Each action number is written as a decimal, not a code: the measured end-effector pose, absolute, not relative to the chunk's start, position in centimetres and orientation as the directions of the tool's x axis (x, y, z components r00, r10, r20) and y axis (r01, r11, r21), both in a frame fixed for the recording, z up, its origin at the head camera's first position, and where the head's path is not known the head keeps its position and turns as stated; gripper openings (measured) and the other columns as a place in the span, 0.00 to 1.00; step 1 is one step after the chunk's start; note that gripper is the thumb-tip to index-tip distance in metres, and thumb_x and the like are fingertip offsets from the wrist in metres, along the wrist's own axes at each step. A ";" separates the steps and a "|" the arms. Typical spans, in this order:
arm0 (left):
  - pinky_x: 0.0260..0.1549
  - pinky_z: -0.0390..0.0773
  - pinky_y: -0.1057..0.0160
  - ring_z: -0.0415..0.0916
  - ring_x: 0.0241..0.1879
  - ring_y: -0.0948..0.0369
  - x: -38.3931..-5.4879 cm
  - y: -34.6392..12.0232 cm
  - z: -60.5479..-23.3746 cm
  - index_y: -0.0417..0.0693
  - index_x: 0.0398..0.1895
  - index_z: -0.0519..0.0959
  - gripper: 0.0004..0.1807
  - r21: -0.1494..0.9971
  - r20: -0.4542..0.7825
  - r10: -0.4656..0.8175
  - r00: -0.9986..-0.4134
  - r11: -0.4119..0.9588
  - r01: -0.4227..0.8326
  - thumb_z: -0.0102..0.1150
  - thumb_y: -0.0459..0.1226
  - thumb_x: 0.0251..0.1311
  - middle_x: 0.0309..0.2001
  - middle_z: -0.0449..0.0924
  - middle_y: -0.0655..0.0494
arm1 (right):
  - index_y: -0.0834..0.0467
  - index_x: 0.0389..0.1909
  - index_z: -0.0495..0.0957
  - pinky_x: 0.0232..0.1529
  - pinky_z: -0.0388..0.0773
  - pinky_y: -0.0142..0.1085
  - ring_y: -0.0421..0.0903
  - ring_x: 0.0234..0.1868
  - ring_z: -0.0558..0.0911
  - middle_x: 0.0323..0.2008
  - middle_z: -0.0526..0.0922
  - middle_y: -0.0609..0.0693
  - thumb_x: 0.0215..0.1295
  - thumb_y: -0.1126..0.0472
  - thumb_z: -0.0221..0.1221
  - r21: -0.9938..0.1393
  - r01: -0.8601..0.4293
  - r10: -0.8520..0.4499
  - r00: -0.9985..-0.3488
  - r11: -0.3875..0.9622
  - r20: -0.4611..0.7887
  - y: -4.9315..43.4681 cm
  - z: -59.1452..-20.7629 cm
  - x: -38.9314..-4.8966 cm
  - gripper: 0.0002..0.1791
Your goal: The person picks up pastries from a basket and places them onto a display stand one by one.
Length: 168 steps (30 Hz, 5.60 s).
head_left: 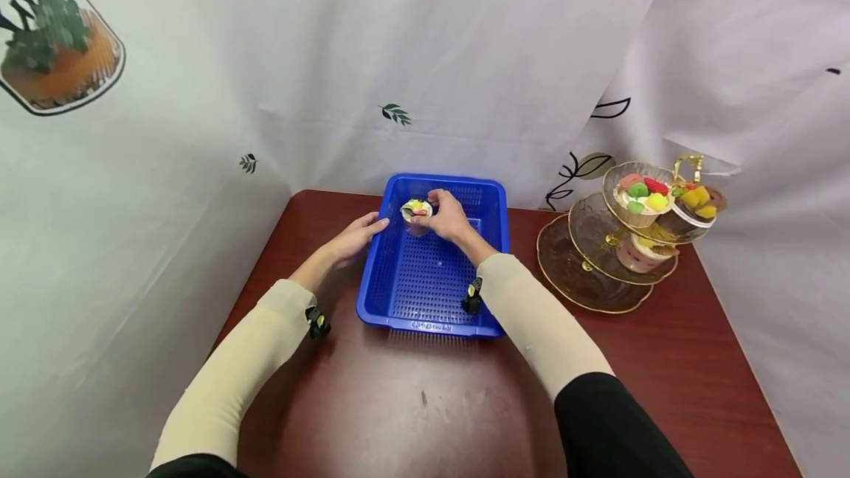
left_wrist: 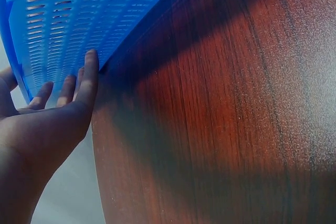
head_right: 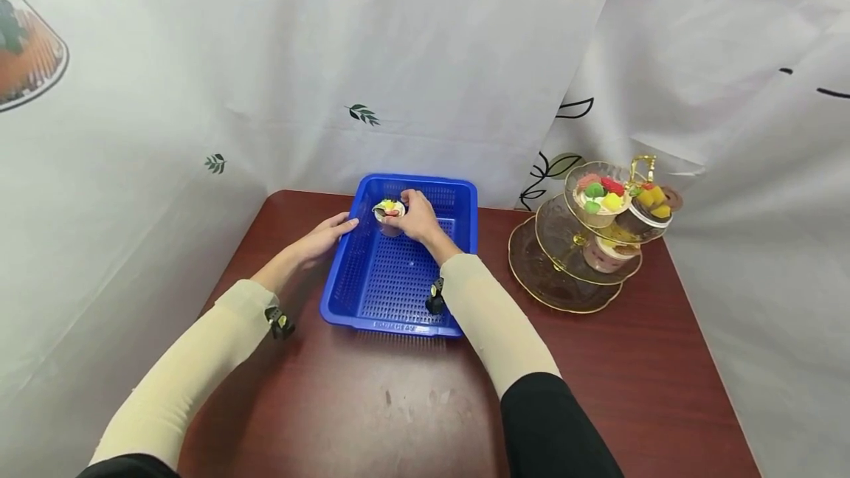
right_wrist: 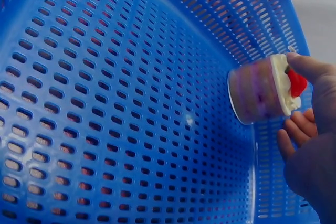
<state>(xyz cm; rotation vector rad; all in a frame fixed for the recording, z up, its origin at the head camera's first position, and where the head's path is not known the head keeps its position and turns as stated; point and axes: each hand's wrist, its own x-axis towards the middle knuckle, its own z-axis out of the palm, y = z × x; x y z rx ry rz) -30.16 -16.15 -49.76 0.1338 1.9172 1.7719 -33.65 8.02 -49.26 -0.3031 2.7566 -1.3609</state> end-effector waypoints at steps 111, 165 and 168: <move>0.48 0.80 0.49 0.75 0.58 0.43 -30.0 -16.4 -49.9 0.50 0.71 0.60 0.29 0.959 -0.282 0.441 -0.852 0.100 -0.265 0.48 0.52 0.74 0.62 0.71 0.36 | 0.62 0.63 0.72 0.46 0.72 0.25 0.48 0.48 0.76 0.53 0.77 0.55 0.49 0.67 0.75 -0.757 -0.415 0.079 -0.851 0.505 0.519 23.0 -39.6 -18.2 0.38; 0.48 0.80 0.48 0.75 0.57 0.42 -30.2 -16.5 -49.9 0.49 0.72 0.59 0.31 0.960 -0.280 0.457 -0.844 0.111 -0.258 0.48 0.53 0.74 0.62 0.71 0.36 | 0.60 0.58 0.77 0.51 0.77 0.28 0.39 0.50 0.76 0.52 0.79 0.49 0.48 0.60 0.77 -0.849 -0.136 0.586 -0.668 0.510 0.459 29.7 -44.7 -15.4 0.34; 0.49 0.80 0.48 0.75 0.58 0.42 -30.1 -16.5 -49.9 0.49 0.72 0.59 0.31 0.959 -0.281 0.453 -0.846 0.110 -0.260 0.48 0.53 0.74 0.62 0.71 0.37 | 0.59 0.57 0.78 0.50 0.77 0.28 0.41 0.49 0.77 0.50 0.79 0.48 0.47 0.59 0.77 -0.833 -0.153 0.576 -0.655 0.531 0.488 29.9 -44.9 -15.5 0.33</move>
